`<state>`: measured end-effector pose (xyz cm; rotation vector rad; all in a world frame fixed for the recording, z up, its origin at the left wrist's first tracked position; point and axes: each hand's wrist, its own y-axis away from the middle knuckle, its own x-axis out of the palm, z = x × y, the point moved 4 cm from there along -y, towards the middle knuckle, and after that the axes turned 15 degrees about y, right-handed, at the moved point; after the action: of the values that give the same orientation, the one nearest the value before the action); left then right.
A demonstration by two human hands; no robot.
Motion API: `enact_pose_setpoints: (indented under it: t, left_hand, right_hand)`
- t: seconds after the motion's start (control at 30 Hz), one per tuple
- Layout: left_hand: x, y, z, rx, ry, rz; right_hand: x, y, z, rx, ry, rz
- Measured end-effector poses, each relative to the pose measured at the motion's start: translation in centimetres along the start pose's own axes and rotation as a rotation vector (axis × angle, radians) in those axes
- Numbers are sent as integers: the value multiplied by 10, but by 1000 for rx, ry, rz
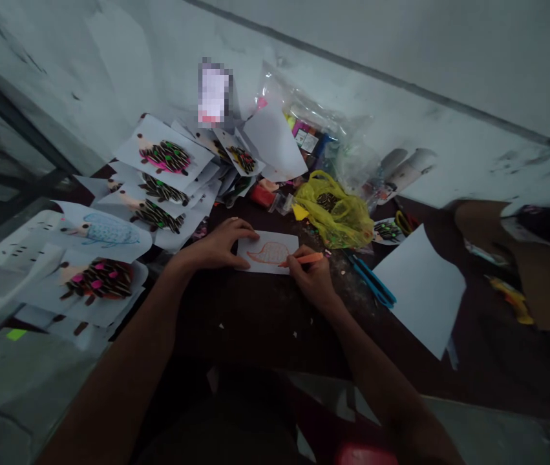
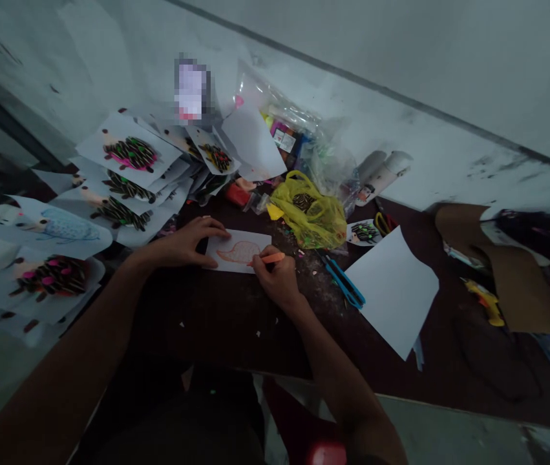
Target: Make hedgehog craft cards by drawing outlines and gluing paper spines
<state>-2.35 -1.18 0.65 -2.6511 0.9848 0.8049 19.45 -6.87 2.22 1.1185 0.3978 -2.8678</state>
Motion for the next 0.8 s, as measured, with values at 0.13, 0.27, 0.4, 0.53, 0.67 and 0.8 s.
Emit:
enact_pose_setpoints:
  t: [0.13, 0.27, 0.4, 0.53, 0.67, 0.8]
  left_hand:
    - [0, 0, 1, 11, -1, -7]
    - [0, -1, 1, 0, -3, -7]
    - [1, -1, 0, -5, -13, -17]
    - [1, -1, 0, 1, -18, -15]
    - [1, -2, 0, 4, -23, -10]
    - [1, -2, 0, 1, -25, -9]
  right_hand:
    - [4, 3, 5, -39, 40, -7]
    - [7, 6, 8, -74, 69, -4]
    - [10, 6, 9, -82, 84, 13]
    - [12, 6, 10, -82, 90, 29]
    - [12, 5, 10, -88, 97, 32]
    - [12, 5, 11, -89, 111, 38]
